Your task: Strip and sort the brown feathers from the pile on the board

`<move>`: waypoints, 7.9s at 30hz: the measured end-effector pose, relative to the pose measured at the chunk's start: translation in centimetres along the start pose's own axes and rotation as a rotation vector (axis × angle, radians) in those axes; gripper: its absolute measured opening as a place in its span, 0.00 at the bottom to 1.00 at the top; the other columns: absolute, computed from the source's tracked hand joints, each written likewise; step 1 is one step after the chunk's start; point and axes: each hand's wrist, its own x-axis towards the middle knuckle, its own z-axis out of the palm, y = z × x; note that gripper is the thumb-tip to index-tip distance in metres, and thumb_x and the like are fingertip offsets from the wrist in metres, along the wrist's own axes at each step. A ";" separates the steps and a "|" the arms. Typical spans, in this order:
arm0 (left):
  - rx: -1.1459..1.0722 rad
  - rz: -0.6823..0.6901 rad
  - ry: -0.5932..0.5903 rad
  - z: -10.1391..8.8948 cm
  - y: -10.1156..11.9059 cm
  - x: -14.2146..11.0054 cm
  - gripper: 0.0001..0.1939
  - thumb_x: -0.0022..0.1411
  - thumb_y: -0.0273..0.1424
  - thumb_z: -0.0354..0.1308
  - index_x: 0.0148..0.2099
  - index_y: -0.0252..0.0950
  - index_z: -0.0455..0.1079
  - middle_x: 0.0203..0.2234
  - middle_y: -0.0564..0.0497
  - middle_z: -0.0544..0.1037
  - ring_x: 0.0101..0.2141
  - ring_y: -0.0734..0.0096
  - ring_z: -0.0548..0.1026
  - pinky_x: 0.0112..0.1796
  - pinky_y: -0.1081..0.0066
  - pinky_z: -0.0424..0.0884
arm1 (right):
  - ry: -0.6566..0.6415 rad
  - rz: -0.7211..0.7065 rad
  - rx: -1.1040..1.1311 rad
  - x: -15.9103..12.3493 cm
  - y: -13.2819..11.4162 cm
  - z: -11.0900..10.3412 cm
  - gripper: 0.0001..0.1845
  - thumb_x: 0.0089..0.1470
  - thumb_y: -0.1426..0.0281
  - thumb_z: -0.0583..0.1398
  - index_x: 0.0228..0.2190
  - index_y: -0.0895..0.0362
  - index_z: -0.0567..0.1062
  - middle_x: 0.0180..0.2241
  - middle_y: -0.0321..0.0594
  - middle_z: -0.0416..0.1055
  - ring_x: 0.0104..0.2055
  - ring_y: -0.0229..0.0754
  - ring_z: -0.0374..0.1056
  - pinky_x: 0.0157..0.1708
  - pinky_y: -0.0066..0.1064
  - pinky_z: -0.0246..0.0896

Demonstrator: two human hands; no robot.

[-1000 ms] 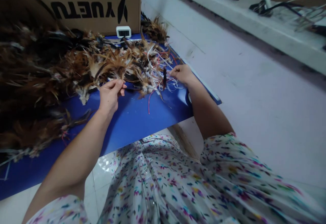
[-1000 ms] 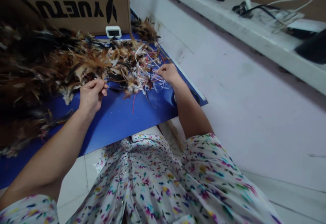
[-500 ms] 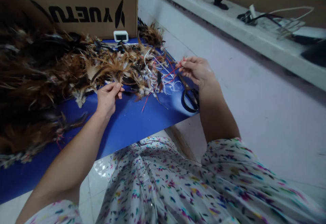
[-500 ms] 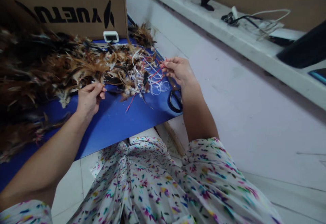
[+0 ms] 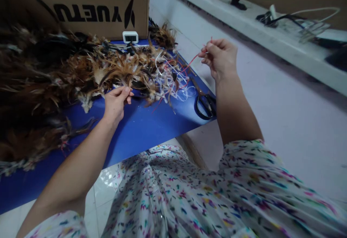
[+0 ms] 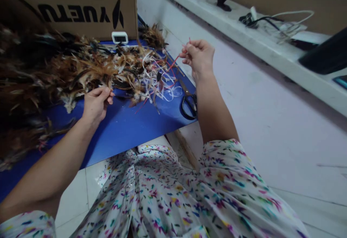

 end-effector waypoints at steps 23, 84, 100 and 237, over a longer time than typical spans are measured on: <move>0.059 0.004 -0.026 0.2 0.0 -0.4 0.13 0.50 0.36 0.74 0.28 0.33 0.77 0.20 0.53 0.77 0.16 0.83 0.67 0.18 0.79 0.62 | -0.704 -0.241 -1.055 -3.5 4.7 5.2 0.27 0.42 0.66 0.71 0.46 0.58 0.77 0.42 0.47 0.76 0.43 0.51 0.72 0.44 0.40 0.66; 0.128 -0.024 -0.008 0.5 0.1 -0.8 0.12 0.52 0.36 0.73 0.28 0.35 0.77 0.20 0.53 0.77 0.16 0.83 0.66 0.18 0.79 0.64 | -0.934 -0.420 -0.939 -5.3 5.0 3.0 0.05 0.48 0.75 0.57 0.25 0.55 0.72 0.32 0.42 0.73 0.36 0.43 0.68 0.40 0.34 0.62; 0.111 -0.010 -0.012 0.6 0.1 -0.7 0.11 0.52 0.34 0.73 0.27 0.34 0.76 0.20 0.53 0.77 0.15 0.83 0.66 0.18 0.79 0.64 | -0.428 -0.125 -0.459 -4.0 1.0 0.7 0.12 0.48 0.60 0.69 0.28 0.52 0.75 0.24 0.37 0.75 0.28 0.42 0.70 0.28 0.36 0.68; 0.179 -0.250 -0.045 -0.3 0.1 -1.7 0.15 0.48 0.43 0.74 0.25 0.37 0.80 0.16 0.52 0.74 0.19 0.77 0.66 0.24 0.73 0.63 | -0.648 -0.187 -0.862 5.0 4.9 0.7 0.05 0.53 0.71 0.56 0.30 0.57 0.72 0.30 0.41 0.73 0.32 0.41 0.66 0.36 0.31 0.59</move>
